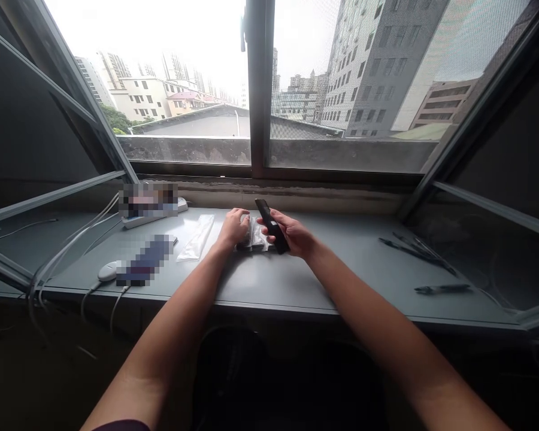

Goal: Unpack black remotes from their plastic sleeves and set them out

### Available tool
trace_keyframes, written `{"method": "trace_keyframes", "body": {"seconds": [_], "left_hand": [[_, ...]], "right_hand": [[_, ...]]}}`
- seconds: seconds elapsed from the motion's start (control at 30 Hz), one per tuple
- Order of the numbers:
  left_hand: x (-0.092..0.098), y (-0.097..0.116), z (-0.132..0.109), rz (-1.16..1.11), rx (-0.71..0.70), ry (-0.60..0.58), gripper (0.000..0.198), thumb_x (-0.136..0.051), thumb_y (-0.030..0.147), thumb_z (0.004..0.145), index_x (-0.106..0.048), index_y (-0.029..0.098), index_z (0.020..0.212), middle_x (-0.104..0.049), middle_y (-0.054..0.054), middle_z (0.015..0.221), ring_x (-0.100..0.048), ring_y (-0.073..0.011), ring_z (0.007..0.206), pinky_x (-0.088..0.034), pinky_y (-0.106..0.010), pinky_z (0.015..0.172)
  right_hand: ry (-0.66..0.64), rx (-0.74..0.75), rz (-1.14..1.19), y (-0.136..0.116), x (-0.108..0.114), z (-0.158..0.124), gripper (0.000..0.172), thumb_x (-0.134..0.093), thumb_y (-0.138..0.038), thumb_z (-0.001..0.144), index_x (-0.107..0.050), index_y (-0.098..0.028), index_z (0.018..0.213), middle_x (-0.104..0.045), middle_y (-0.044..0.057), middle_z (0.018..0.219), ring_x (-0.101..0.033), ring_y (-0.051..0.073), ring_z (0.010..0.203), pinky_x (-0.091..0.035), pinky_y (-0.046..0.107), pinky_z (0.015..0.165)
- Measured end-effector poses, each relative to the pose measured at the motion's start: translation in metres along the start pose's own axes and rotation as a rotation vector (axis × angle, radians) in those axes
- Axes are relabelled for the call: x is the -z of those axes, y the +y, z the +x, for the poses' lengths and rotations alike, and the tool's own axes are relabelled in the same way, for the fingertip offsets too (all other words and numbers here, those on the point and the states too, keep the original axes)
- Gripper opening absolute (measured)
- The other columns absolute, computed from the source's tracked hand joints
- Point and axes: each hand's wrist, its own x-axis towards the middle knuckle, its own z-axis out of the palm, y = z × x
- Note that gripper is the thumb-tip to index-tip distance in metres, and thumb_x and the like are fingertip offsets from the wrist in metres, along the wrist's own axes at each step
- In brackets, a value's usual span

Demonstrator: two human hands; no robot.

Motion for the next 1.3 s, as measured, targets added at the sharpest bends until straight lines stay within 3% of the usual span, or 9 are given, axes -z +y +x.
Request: {"method": "trace_keyframes", "body": {"seconds": [0.2,0.33,0.47,0.6,0.73,0.9,1.07,1.2,1.3], "left_hand": [[-0.002,-0.006,0.002,0.036,-0.042,-0.029,0.014,-0.071,0.014,0.087,-0.079,0.024,0.090,-0.074,-0.014,0.122,-0.058,-0.0366,0.141,-0.034,-0.048,0.134],[-0.001,-0.011,0.005,0.094,-0.078,-0.030,0.016,-0.070,0.013,0.089,-0.080,0.024,0.092,-0.074,-0.013,0.121,-0.061,-0.0363,0.135,-0.032,-0.048,0.135],[-0.001,-0.011,0.005,0.082,-0.076,-0.029,0.016,-0.070,0.013,0.088,-0.080,0.025,0.090,-0.074,-0.013,0.118,-0.061,-0.0361,0.133,-0.032,-0.046,0.134],[-0.001,-0.013,0.007,0.112,-0.079,-0.041,0.016,-0.069,0.014,0.090,-0.080,0.025,0.091,-0.075,-0.013,0.120,-0.062,-0.0355,0.134,-0.034,-0.046,0.134],[0.000,-0.017,0.009,0.198,-0.106,-0.031,0.017,-0.066,0.016,0.092,-0.081,0.023,0.095,-0.075,-0.014,0.121,-0.065,-0.0351,0.131,-0.039,-0.047,0.131],[0.000,-0.022,0.012,0.379,-0.138,-0.052,0.026,-0.058,0.018,0.097,-0.083,0.020,0.107,-0.077,-0.012,0.126,-0.068,-0.0308,0.129,-0.047,-0.045,0.125],[0.000,-0.027,0.015,0.496,-0.195,-0.057,0.032,-0.054,0.019,0.101,-0.083,0.018,0.114,-0.078,-0.013,0.128,-0.071,-0.0284,0.126,-0.051,-0.043,0.121],[0.000,-0.029,0.016,0.512,-0.200,-0.053,0.031,-0.055,0.020,0.101,-0.083,0.019,0.115,-0.079,-0.012,0.128,-0.071,-0.0287,0.128,-0.052,-0.042,0.120],[0.001,-0.028,0.016,0.521,-0.204,-0.069,0.032,-0.055,0.020,0.101,-0.083,0.018,0.116,-0.079,-0.013,0.128,-0.071,-0.0288,0.128,-0.052,-0.043,0.120]], "right_hand": [[0.010,-0.009,0.084,-0.002,-0.007,-0.001,0.032,-0.043,-0.040,0.116,-0.066,-0.021,0.129,-0.075,0.009,0.098,-0.065,0.021,0.071,-0.055,0.030,0.055],[-0.006,-0.029,0.132,-0.004,-0.006,-0.002,0.038,-0.039,-0.035,0.113,-0.068,-0.015,0.126,-0.070,0.009,0.089,-0.061,0.021,0.068,-0.053,0.031,0.054],[-0.015,-0.037,0.155,-0.003,-0.006,-0.002,0.032,-0.046,-0.034,0.111,-0.068,-0.014,0.123,-0.066,0.007,0.087,-0.059,0.019,0.067,-0.053,0.029,0.053],[0.088,-0.043,0.177,0.000,-0.004,0.003,0.020,-0.056,-0.030,0.111,-0.066,-0.016,0.122,-0.060,0.001,0.080,-0.056,0.016,0.064,-0.054,0.026,0.054],[0.096,-0.052,0.236,-0.002,0.001,0.005,0.045,-0.036,-0.051,0.115,-0.064,-0.017,0.122,-0.062,0.005,0.080,-0.058,0.021,0.063,-0.055,0.033,0.050],[0.044,-0.033,0.230,-0.005,-0.001,0.001,0.036,-0.044,-0.044,0.114,-0.066,-0.016,0.118,-0.063,0.004,0.077,-0.059,0.019,0.061,-0.054,0.029,0.048],[0.226,0.019,0.203,-0.002,-0.005,0.004,0.024,-0.058,-0.038,0.116,-0.066,-0.016,0.110,-0.065,0.001,0.071,-0.066,0.016,0.059,-0.064,0.026,0.056],[0.241,-0.009,0.207,-0.001,-0.008,0.004,0.012,-0.051,-0.015,0.115,-0.062,-0.018,0.111,-0.080,0.008,0.091,-0.079,0.018,0.075,-0.070,0.028,0.066],[0.171,0.003,0.162,-0.001,-0.010,0.001,0.015,-0.048,-0.009,0.113,-0.058,-0.021,0.112,-0.083,0.010,0.107,-0.082,0.019,0.084,-0.064,0.022,0.054]]}}
